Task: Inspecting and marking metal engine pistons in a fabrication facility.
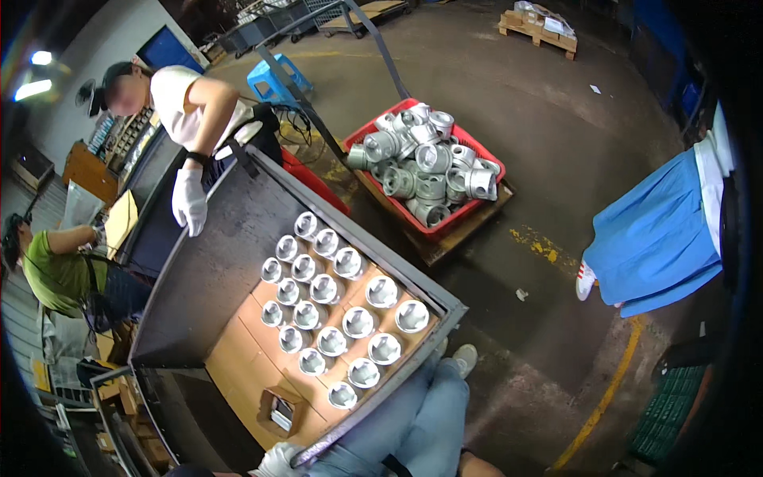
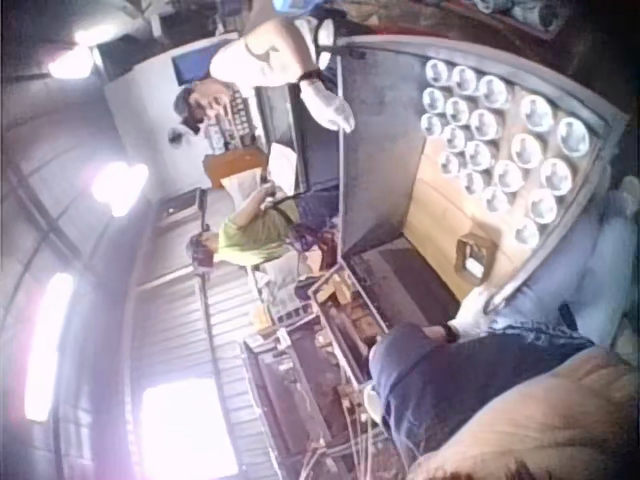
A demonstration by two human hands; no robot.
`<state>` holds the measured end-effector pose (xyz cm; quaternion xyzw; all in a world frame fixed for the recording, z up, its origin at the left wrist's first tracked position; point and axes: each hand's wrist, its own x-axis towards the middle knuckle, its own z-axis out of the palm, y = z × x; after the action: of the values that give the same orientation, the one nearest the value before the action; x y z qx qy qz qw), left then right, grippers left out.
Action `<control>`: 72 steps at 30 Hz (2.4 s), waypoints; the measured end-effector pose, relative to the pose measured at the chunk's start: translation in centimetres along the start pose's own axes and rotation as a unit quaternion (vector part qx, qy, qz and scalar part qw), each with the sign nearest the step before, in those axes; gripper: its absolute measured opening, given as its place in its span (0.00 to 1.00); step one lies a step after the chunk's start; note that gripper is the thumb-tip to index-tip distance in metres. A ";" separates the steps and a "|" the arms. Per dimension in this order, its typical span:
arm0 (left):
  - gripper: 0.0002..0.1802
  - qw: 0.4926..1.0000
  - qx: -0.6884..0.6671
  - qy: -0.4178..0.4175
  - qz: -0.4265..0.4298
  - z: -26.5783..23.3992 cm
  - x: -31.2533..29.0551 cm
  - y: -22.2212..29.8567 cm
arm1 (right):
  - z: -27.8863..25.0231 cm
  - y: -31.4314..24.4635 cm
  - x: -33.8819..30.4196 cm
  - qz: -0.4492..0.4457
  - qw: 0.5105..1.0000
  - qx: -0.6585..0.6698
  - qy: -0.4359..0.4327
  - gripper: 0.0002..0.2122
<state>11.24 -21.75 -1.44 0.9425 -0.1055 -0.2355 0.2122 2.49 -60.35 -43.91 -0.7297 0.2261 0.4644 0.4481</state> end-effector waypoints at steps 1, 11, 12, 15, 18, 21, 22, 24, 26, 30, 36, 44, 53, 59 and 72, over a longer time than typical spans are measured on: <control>0.09 1.000 -0.002 -0.011 0.017 0.0 0.1 0.1 | 0.2 1.0 -0.5 -0.002 1.000 0.016 0.012 0.18; 0.11 0.999 0.004 0.039 0.022 0.1 -2.0 0.2 | -4.9 -1.5 -14.1 -0.007 0.911 0.060 0.409 0.13; 0.11 0.998 0.007 0.041 0.041 0.1 -2.1 0.1 | -5.3 -2.4 -16.4 -0.030 0.896 0.086 0.434 0.12; 0.20 0.999 0.020 -0.009 0.030 0.4 -1.8 -0.9 | -5.7 -5.2 -22.8 -0.091 0.841 0.128 0.517 0.13; 0.22 0.998 0.062 0.023 0.011 1.1 -1.6 -2.2 | -4.7 -8.5 -27.9 -0.125 0.800 0.115 0.576 0.15; 0.25 0.999 0.016 0.005 0.047 1.3 -1.1 -3.3 | -1.5 -12.1 -30.6 -0.247 0.748 0.145 0.599 0.18; 0.26 0.998 0.029 0.006 0.055 1.5 -1.1 -3.6 | -0.6 -12.8 -31.2 -0.300 0.736 0.121 0.594 0.19; 0.31 0.996 -0.059 -0.011 0.071 1.7 -1.0 -4.2 | 0.3 -13.7 -31.7 -0.390 0.672 0.066 0.626 0.20; 0.34 0.999 0.008 -0.026 0.041 1.7 -0.8 -4.6 | 0.7 -13.9 -32.4 -0.332 0.681 0.096 0.645 0.20; 0.28 0.992 0.023 0.060 0.108 2.2 -0.8 -5.0 | 0.8 -14.7 -36.8 -0.371 0.651 0.302 0.589 0.18; 0.28 0.994 0.048 0.064 0.081 2.4 -0.8 -5.0 | 0.8 -18.1 -46.4 -0.460 0.393 0.103 0.789 0.20; 0.28 0.993 0.005 0.068 0.098 1.8 -1.6 -4.0 | 12.7 -26.9 -36.8 -0.653 0.644 -0.228 0.327 0.15; 0.35 0.993 -0.076 -0.062 0.064 -1.3 -3.2 -3.9 | -0.4 -26.6 -37.3 -0.462 0.790 0.210 0.345 0.10; 0.31 0.960 -0.229 -0.151 -0.054 -9.0 -10.3 -6.0 | -3.0 -31.2 -36.1 -0.457 0.787 0.091 0.405 0.09; 0.30 0.878 -0.428 0.206 0.062 -26.8 -4.9 -3.1 | -1.6 -41.9 -26.1 -0.547 0.653 -0.298 0.430 0.08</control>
<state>20.40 -8.12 20.52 0.7783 -0.0065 -0.0449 0.6262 22.32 -43.23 -2.06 -0.9336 -0.1971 -0.1884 0.2324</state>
